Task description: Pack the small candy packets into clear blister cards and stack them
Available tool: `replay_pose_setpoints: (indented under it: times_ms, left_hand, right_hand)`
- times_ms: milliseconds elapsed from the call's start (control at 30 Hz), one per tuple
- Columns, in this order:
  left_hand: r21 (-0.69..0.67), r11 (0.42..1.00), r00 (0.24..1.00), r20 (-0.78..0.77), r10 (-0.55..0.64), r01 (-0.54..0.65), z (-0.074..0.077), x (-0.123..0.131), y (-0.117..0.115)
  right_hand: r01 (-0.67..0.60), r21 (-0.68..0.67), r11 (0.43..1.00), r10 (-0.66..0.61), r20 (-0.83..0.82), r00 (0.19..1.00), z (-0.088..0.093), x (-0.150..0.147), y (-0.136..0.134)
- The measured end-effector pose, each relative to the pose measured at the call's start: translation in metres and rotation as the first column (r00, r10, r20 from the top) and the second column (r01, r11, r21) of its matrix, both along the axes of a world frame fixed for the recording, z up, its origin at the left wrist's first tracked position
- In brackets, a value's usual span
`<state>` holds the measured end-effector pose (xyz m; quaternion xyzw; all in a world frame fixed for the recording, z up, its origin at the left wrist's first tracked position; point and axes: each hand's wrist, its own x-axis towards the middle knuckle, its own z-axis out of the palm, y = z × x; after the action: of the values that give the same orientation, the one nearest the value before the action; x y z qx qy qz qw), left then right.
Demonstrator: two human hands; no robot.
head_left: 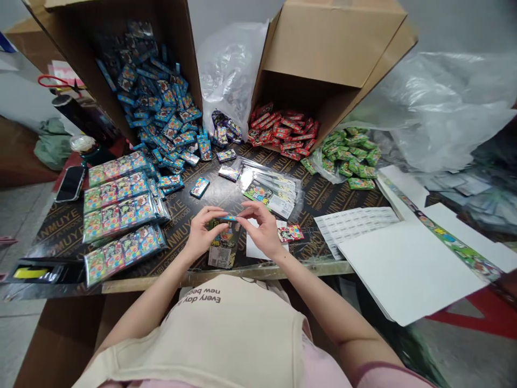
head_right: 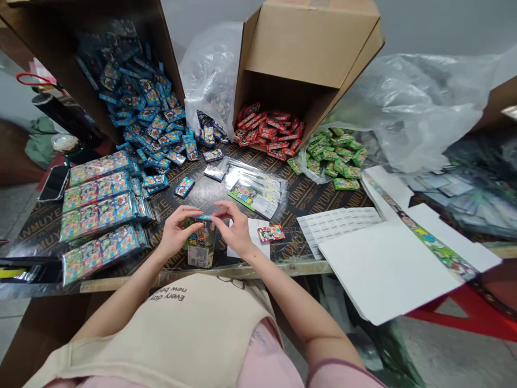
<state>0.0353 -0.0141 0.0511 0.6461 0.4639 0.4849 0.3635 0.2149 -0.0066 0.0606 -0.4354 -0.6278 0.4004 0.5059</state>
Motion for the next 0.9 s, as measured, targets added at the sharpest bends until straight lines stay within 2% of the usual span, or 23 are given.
replay_pose_setpoints:
  times_ms: [100, 200, 267, 400, 433, 500, 567, 667, 733, 800, 900]
  left_hand:
    - [0.094, 0.996, 0.997, -0.080, 0.009, -0.001, 0.008, -0.003, 0.001]
    - [0.161, 0.987, 0.994, -0.114, -0.002, 0.020, 0.011, -0.004, 0.000]
    - [0.180, 0.983, 0.992, -0.129, -0.016, 0.040, 0.012, -0.007, 0.000]
    - [0.120, 0.992, 0.986, -0.162, -0.030, 0.050, 0.015, -0.018, 0.001]
    - [0.087, 0.995, 0.985, -0.167, -0.041, 0.056, 0.016, -0.021, 0.001]
    - [0.005, 0.996, 0.985, -0.154, -0.082, 0.084, 0.018, -0.027, 0.003]
    - [-0.079, 0.993, 0.992, -0.086, -0.097, 0.091, 0.017, -0.031, 0.004]
    - [-0.186, 0.982, 0.997, 0.071, -0.019, 0.032, 0.013, -0.032, 0.004]
    - [-0.212, 0.977, 0.993, 0.119, 0.013, 0.013, 0.012, -0.032, 0.001]
    - [-0.206, 0.978, 0.995, 0.101, -0.002, 0.023, 0.012, -0.033, -0.002]
    - [-0.200, 0.979, 0.998, 0.054, -0.025, 0.035, 0.015, -0.033, -0.006]
  right_hand:
    - [0.039, 0.117, 0.992, -0.048, 0.077, 0.996, -0.002, -0.004, -0.006]
    - [-0.037, 0.211, 0.977, -0.002, 0.182, 0.983, 0.001, -0.003, -0.009]
    - [-0.073, 0.153, 0.985, 0.043, 0.187, 0.981, 0.006, 0.000, -0.006]
    - [-0.026, 0.064, 0.998, 0.013, 0.189, 0.982, 0.025, 0.004, 0.017]
    - [-0.053, 0.045, 0.998, 0.043, 0.197, 0.979, 0.030, 0.003, 0.025]
    - [-0.193, -0.044, 0.980, 0.198, 0.194, 0.961, 0.039, -0.001, 0.041]
    - [-0.386, -0.184, 0.904, 0.415, 0.158, 0.896, 0.045, -0.009, 0.055]
    - [-0.618, -0.370, 0.694, 0.687, 0.082, 0.722, 0.046, -0.022, 0.072]
    - [-0.688, -0.449, 0.571, 0.784, 0.047, 0.619, 0.044, -0.029, 0.078]
    - [-0.705, -0.493, 0.510, 0.826, 0.050, 0.562, 0.043, -0.034, 0.082]
    - [-0.706, -0.510, 0.491, 0.846, 0.084, 0.527, 0.043, -0.038, 0.084]
